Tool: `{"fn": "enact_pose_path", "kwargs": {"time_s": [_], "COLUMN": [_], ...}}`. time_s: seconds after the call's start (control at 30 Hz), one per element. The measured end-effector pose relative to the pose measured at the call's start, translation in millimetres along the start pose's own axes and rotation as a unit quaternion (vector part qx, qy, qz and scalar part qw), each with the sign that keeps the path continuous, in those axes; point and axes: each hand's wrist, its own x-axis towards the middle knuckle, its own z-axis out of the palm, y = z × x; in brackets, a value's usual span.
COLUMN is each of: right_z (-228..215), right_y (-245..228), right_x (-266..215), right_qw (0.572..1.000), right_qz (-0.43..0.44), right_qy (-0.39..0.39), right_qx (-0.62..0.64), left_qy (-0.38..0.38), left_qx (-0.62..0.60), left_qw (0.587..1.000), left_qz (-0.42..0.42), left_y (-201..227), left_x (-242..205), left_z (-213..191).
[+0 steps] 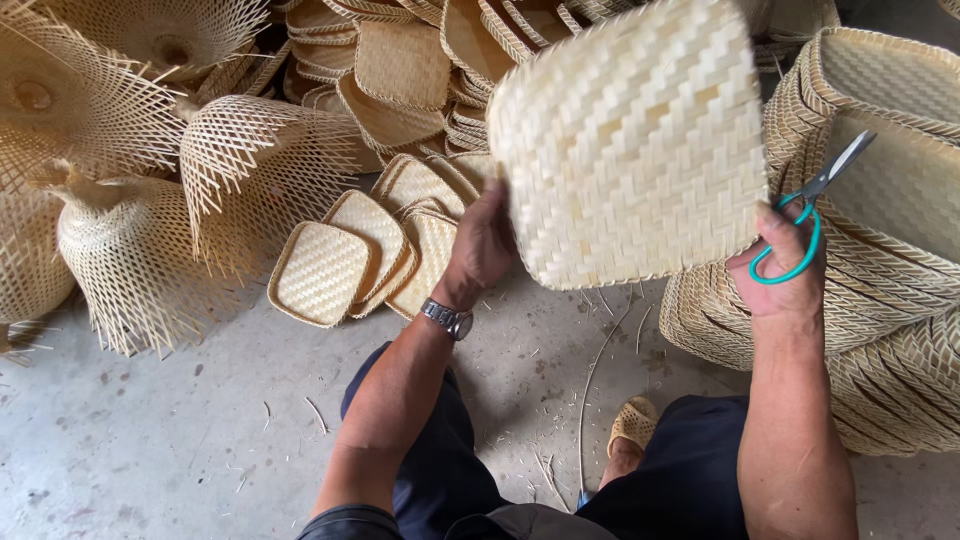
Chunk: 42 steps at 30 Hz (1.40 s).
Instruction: The person trims the edges of woven bamboo trays using scissors and stacks them on the floor.
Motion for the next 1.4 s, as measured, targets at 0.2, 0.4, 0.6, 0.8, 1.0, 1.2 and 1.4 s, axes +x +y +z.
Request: {"fn": "enact_pose_path", "kwargs": {"time_s": [0.2,0.4,0.6,0.8,1.0,1.2,1.4], "right_z": [-26,-57,-58,-52,-44,-18,-6], "right_y": [10,22,37,34,18,-2,-15], "right_x": [-5,-6,0,3,-6,-14,-23], "right_qw": [0.997,0.994,0.965,0.923,0.815,0.736,0.673], "right_qz": [0.025,0.034,0.013,-0.022,-0.049,-0.044,-0.102], "right_qy": [0.041,0.076,0.116,0.111,0.067,0.088,0.066], "right_qx": [-0.062,-0.077,-0.235,-0.367,-0.573,-0.670,-0.730], "left_qy": [0.017,0.019,0.008,0.036,0.027,0.047,0.029], "left_qx": [-0.031,-0.049,-0.028,0.025,0.128,0.170,0.236], "left_qw": [0.997,0.994,0.991,0.985,0.976,0.971,0.959], "left_qz": [0.064,0.099,0.130,0.166,0.173,0.163,0.152], "left_y": [-6,-15,-19,-10,14,25,32], "left_x": [10,20,24,18,-3,-13,-18], "left_z": [0,-6,-21,-22,-22,-18,-16]}}
